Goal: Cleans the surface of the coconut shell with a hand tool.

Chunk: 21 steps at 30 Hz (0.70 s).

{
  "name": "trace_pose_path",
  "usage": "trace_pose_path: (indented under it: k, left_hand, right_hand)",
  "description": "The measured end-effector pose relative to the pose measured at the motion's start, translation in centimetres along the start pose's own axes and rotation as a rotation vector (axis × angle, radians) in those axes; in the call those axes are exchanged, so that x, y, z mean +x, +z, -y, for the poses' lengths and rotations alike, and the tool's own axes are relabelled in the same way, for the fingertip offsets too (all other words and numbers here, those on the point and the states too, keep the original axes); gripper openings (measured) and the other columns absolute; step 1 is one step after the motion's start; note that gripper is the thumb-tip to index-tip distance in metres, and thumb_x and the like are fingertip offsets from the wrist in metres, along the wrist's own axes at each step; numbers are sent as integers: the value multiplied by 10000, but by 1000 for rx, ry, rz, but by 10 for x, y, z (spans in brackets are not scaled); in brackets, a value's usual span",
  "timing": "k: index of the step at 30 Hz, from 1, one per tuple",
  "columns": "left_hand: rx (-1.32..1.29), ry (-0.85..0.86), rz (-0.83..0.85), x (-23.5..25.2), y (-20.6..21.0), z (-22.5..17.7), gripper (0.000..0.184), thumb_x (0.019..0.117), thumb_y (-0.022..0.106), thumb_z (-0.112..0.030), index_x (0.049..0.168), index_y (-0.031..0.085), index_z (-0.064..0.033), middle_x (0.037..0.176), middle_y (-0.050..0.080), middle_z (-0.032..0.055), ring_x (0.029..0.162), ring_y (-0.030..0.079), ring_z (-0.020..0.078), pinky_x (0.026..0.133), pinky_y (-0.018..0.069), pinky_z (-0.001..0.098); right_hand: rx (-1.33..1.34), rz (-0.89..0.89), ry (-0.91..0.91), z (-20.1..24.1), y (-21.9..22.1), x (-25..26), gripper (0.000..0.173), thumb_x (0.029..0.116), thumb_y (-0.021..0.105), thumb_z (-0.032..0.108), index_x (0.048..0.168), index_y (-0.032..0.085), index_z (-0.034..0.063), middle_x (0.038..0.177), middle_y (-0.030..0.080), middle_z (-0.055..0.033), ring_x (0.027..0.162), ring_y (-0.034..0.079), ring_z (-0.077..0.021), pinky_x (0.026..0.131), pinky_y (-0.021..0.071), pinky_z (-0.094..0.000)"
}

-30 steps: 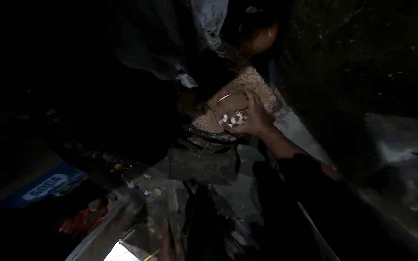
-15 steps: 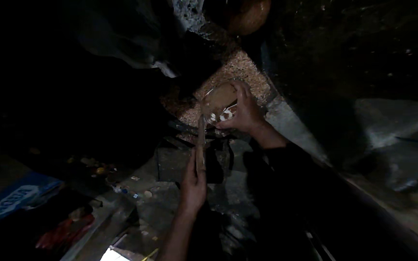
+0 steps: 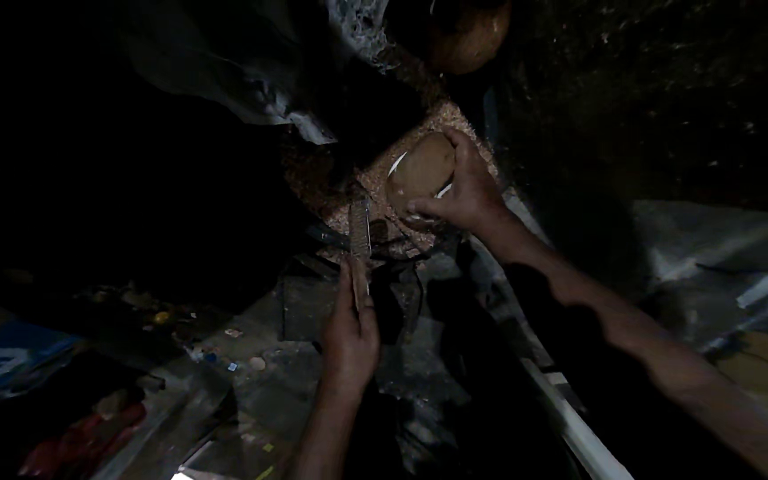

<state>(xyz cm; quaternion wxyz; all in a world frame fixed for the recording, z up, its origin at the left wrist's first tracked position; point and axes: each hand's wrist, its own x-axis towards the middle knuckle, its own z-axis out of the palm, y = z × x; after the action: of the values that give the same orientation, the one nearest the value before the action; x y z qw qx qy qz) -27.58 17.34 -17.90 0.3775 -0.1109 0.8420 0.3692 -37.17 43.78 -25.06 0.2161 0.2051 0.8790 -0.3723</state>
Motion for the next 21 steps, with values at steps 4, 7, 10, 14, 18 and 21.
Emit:
trace_pose_path:
  k: [4,7,10,14,18,21]
  left_hand:
    - [75,-69,124,38,9,-46,656,1090,471,-318,1657,144,-351,1196,690,140,848,706,228,769,605,467]
    - [163,-84,183,97,8,-89,619,1102,419,-358,1655,143,-346,1202,685,179,954,707,323,833,579,571]
    - [194,-38,169,100,10,-103,625,1095,435,-333,1651,151,-359,1144,702,149,902,713,298,792,596,545]
    - [250,52,129,31,7,-69,674,1074,488,-274,1660,157,-306,1018,707,105,700,667,179,660,605,398]
    - [248,-86,187,87,-9,-107,580,1097,439,-344,1640,236,-322,1126,697,146,869,700,273,778,593,521]
    - [333,-34,186,114,-1,-123,611,1075,471,-306,1636,231,-331,1108,733,120,938,727,292,820,594,564]
  right_hand:
    - [-147,-6,-124,-22,16,6,1562,397,955,677,1635,184,117,1692,220,-146,1505,326,-384,1139,435,-568]
    - [-260,8,-97,-12,26,2,1537,402,986,611,1633,211,113,1711,164,-126,1546,238,-376,1172,410,-523]
    - [-222,18,-40,6,20,-6,1411,475,1016,403,1620,248,102,1701,193,-135,1506,298,-414,1129,440,-555]
    - [-196,9,-33,3,22,-4,1458,419,1028,379,1619,252,90,1692,201,-159,1490,308,-442,1137,425,-567]
    - [-273,5,-83,-3,38,-5,1408,475,995,449,1627,258,112,1717,157,-111,1545,200,-420,1148,414,-579]
    - [-312,54,-73,2,35,-2,1323,502,985,273,1617,284,144,1714,165,-89,1529,229,-428,1094,460,-599]
